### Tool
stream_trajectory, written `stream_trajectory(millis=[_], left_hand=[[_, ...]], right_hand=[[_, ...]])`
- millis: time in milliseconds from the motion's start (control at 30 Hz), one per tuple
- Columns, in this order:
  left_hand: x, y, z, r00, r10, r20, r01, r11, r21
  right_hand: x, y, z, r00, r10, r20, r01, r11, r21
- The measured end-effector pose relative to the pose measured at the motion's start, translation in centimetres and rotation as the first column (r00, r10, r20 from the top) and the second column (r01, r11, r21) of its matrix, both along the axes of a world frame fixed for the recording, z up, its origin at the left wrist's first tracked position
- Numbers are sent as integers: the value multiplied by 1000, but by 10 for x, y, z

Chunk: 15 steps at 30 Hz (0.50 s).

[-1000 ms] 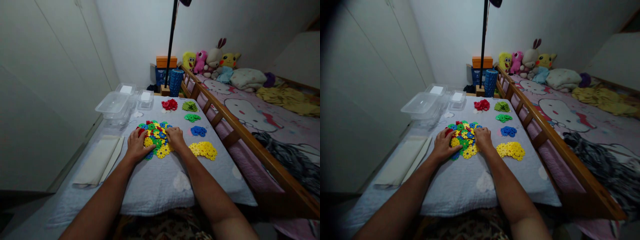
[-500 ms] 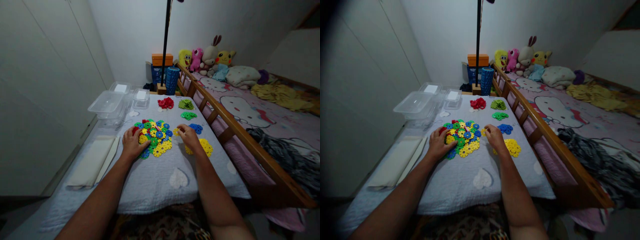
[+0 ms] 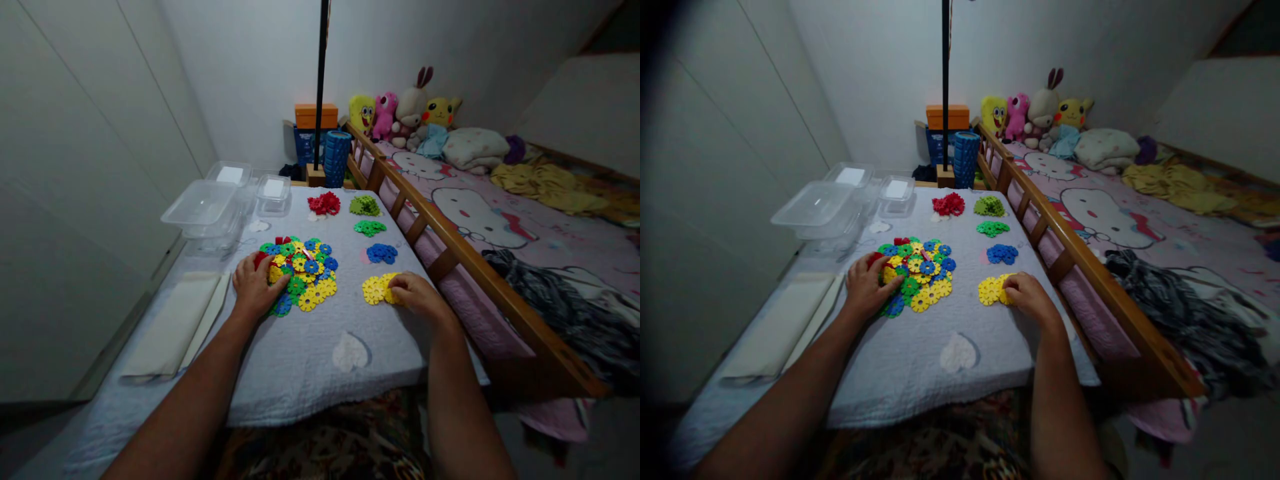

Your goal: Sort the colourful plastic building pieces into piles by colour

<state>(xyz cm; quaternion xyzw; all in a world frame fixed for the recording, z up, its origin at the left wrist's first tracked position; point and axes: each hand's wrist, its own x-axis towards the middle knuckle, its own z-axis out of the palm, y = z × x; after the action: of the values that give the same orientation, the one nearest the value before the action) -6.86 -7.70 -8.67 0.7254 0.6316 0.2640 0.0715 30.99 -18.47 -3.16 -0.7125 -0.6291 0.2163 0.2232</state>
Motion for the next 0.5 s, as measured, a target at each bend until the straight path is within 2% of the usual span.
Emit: stream_trajectory(millis=[133, 300, 400, 500], left_hand=[[-1, -1, 2, 1000, -7, 9, 7, 1000, -1], [-1, -1, 3, 999, -16, 50, 14, 1000, 27], [-2, 1, 3, 997, -14, 76, 11, 999, 40], [-3, 3, 2, 995, -10, 104, 5, 999, 48]], right_hand=[[-4, 1, -6, 984, -42, 172, 35, 998, 44], [-14, 11, -2, 972, -41, 232, 22, 996, 82], [-36, 22, 1, 974, 39, 222, -66, 992, 112], [-71, 35, 1, 961, 168, 219, -196, 974, 113]])
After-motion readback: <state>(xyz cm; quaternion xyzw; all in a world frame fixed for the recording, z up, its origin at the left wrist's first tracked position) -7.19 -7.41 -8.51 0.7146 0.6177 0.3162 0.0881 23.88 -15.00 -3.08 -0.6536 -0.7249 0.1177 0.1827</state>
